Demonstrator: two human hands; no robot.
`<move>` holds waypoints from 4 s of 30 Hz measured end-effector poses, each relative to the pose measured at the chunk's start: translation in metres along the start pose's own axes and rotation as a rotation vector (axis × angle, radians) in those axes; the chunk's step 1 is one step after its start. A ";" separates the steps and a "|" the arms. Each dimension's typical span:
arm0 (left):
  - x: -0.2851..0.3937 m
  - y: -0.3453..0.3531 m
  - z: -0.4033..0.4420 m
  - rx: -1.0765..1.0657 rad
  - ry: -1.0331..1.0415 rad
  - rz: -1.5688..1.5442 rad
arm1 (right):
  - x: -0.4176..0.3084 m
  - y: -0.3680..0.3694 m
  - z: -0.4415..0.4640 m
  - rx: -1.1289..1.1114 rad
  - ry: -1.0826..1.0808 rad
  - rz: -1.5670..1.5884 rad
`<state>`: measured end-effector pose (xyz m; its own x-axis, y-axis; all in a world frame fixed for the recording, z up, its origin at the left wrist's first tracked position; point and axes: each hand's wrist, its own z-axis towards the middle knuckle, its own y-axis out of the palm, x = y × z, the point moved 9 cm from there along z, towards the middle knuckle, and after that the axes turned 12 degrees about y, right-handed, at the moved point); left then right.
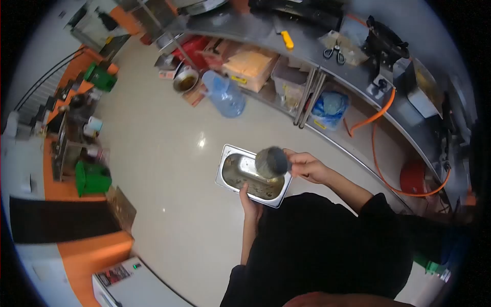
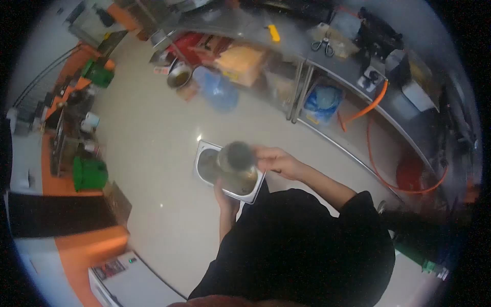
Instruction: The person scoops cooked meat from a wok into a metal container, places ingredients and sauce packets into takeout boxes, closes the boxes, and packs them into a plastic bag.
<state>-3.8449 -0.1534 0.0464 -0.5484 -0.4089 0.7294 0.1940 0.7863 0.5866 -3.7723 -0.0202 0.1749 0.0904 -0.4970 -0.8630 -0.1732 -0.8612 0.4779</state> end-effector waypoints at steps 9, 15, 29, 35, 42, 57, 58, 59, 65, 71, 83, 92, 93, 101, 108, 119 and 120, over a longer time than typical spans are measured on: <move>0.022 0.148 0.248 -0.348 -0.115 0.432 | -0.076 -0.158 0.133 0.016 -0.313 0.782; -0.018 0.288 0.366 -0.638 0.138 0.856 | -0.135 -0.285 0.169 0.110 -0.456 0.847; -0.165 0.578 0.514 -1.218 0.197 1.271 | -0.536 -0.619 0.060 1.931 0.113 -1.423; -0.220 0.617 0.541 -1.353 0.166 1.424 | -0.567 -0.800 0.110 1.630 0.753 -1.889; -0.225 0.633 0.554 -1.106 0.086 1.018 | -0.543 -0.790 0.185 1.157 0.614 -1.879; -0.166 0.739 0.529 -0.891 0.132 0.560 | -0.534 -0.804 0.205 0.956 0.458 -1.750; -0.169 0.749 0.528 -0.892 0.088 0.520 | -0.532 -0.778 0.210 0.915 0.747 -1.880; -0.173 0.760 0.526 -0.900 0.047 0.478 | -0.532 -0.767 0.211 0.896 0.754 -1.842; -0.212 0.780 0.534 -0.895 -0.033 0.300 | -0.536 -0.741 0.203 0.857 0.543 -1.648; -0.215 0.787 0.523 -0.820 -0.069 0.229 | -0.536 -0.739 0.192 0.808 0.351 -1.583; -0.205 0.775 0.515 -0.750 -0.051 0.129 | -0.513 -0.616 0.203 0.932 0.169 -2.209; -0.203 0.773 0.516 -0.741 -0.040 0.113 | -0.579 -0.743 0.195 1.291 0.428 -2.072; -0.204 0.772 0.516 -0.738 -0.035 0.125 | -0.579 -0.776 0.194 1.317 0.491 -2.079; -0.210 0.778 0.518 -0.778 -0.067 0.049 | -0.534 -0.751 0.213 0.921 0.458 -1.872; -0.213 0.784 0.518 -0.728 -0.029 0.124 | -0.530 -0.685 0.198 0.921 0.383 -1.843; -0.212 0.773 0.516 -0.723 -0.024 0.046 | -0.564 -0.665 0.181 1.204 0.301 -2.137; -0.212 0.773 0.516 -0.735 -0.016 0.062 | -0.580 -0.697 0.164 1.372 0.251 -1.996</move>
<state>-3.9988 0.7799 0.1634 -0.5294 -0.3629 0.7668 0.7169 0.2920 0.6331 -3.8651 0.8862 0.3155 0.9192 0.3771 0.1131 -0.0269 0.3469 -0.9375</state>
